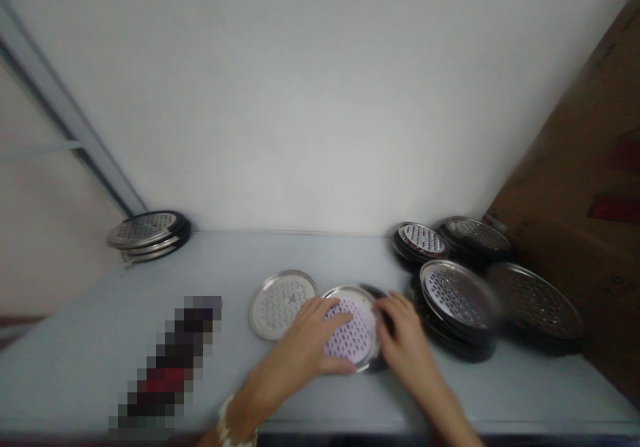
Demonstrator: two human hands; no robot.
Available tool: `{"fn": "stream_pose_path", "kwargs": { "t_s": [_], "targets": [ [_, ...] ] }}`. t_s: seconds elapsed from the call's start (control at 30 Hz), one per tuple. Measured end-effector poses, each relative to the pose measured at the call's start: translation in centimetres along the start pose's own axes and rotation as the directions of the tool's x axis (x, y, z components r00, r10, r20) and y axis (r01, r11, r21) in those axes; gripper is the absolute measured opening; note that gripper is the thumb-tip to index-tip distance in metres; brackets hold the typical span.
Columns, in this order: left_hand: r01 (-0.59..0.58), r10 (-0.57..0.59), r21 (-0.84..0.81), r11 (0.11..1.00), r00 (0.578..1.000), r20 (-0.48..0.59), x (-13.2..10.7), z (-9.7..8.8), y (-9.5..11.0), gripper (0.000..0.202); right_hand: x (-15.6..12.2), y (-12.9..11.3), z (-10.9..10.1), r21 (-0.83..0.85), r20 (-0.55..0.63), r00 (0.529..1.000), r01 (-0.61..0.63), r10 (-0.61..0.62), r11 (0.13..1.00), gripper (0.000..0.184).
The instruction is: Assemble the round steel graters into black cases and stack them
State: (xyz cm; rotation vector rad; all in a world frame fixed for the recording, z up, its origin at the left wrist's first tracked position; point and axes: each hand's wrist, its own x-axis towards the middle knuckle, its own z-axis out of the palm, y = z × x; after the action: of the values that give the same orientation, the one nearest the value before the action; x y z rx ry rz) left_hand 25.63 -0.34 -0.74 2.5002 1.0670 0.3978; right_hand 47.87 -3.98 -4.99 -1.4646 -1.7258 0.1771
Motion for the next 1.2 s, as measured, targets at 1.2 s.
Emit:
{"fn": "stream_pose_path", "kwargs": {
  "t_s": [1.2],
  "targets": [
    [0.057,-0.088,-0.226,0.972,0.988,-0.127,0.3,-0.8,-1.2,0.096,1.0,-1.5,-1.1,0.318,-0.091,0.955,-0.239,0.281,0.917,0.028]
  ]
}}
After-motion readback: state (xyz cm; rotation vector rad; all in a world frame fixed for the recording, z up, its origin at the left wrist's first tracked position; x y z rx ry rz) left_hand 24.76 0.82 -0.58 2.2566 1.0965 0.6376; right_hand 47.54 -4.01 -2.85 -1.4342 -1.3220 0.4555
